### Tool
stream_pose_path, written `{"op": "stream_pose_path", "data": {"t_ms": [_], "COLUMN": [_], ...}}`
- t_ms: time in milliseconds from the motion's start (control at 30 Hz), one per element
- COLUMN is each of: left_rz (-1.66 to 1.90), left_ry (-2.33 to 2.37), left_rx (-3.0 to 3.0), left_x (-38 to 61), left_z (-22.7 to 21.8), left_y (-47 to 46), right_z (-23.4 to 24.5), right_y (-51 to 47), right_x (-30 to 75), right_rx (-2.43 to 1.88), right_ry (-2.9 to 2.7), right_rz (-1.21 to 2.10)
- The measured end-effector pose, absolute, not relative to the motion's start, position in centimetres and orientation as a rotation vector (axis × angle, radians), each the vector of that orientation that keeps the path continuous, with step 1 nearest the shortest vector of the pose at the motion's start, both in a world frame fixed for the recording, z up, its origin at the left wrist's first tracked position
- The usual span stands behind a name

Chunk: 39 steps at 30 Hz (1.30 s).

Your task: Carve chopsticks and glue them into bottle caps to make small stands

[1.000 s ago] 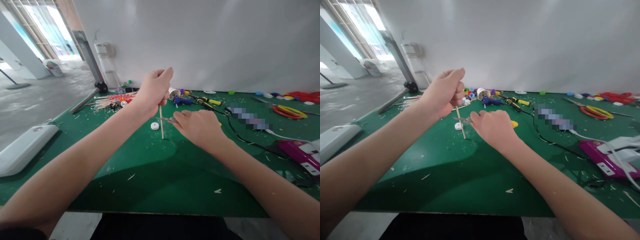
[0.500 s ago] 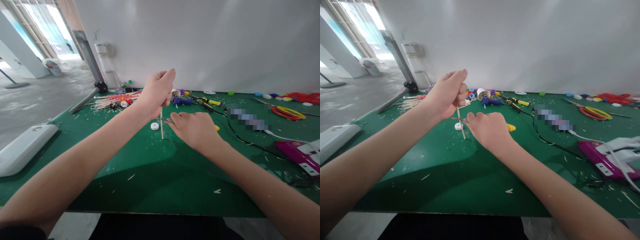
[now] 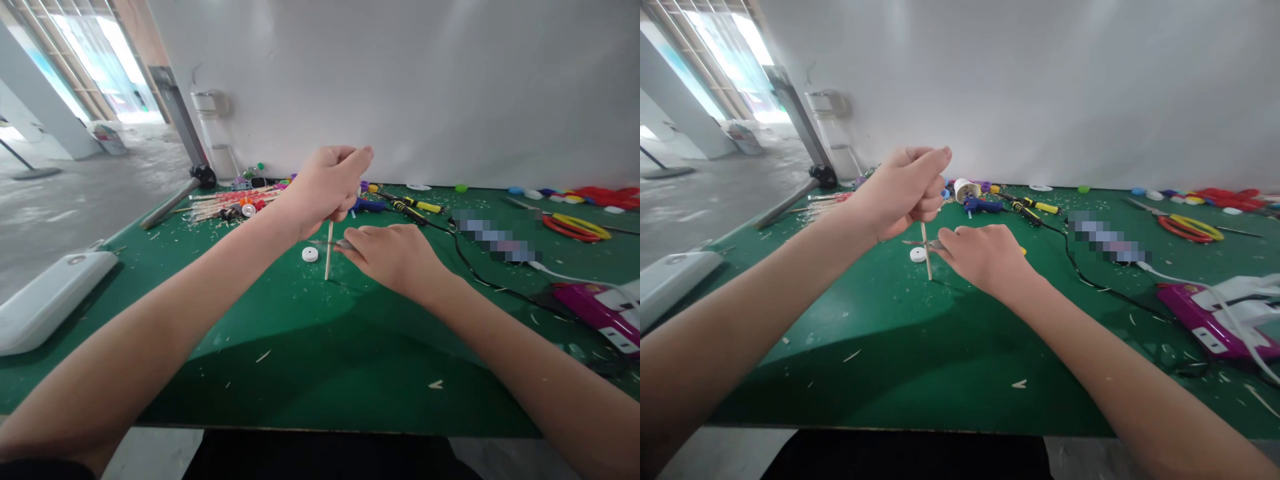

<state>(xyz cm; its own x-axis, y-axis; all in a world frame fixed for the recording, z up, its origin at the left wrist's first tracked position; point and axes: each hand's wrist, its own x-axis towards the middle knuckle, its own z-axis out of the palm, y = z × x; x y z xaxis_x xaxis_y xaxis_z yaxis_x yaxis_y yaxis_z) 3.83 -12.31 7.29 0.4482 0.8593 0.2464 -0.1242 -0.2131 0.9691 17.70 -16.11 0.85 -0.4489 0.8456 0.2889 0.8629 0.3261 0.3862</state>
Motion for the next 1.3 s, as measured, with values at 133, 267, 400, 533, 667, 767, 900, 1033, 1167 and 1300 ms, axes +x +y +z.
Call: {"op": "stream_pose_path", "data": {"t_ms": [133, 267, 400, 533, 667, 767, 900, 1033, 1167, 1300], "left_rz": [1.078, 1.144, 1.233, 1.296, 1.323, 1.301, 1.287, 1.279, 1.275, 1.238], "left_ry": [0.650, 0.639, 0.608, 0.565, 0.583, 0.614, 0.590, 0.590, 0.590, 0.532], "left_rx": [1.592, 1.647, 1.665, 1.577, 1.612, 1.595, 1.507, 1.494, 1.583, 1.531], "left_x": [3.8, 3.5, 2.8, 2.3, 2.3, 2.4, 2.3, 2.2, 2.4, 2.6], "left_z": [7.0, 7.3, 7.7, 7.5, 7.3, 7.4, 7.4, 7.3, 7.2, 7.0], "left_y": [-12.3, -12.6, -12.2, -10.8, -10.3, -10.4, -10.1, -9.9, -10.1, -10.1], "right_z": [1.1, 1.4, 1.8, 1.8, 1.5, 1.3, 1.2, 1.1, 1.1, 1.2], "right_y": [-15.5, -15.0, -14.1, -13.0, -12.5, -12.5, -12.4, -12.3, -12.4, -12.6], "right_x": [17.9, 17.2, 16.2, 15.7, 15.5, 15.4, 15.3, 15.3, 15.3, 15.3], "right_rx": [-1.587, -1.530, -1.473, -1.473, -1.499, -1.498, -1.488, -1.496, -1.513, -1.534], "right_ry": [-2.576, -2.560, -2.497, -2.492, -2.458, -2.439, -2.449, -2.452, -2.435, -2.445], "right_rz": [-0.784, -0.798, -0.809, -0.833, -0.834, -0.833, -0.834, -0.814, -0.759, -0.705]}}
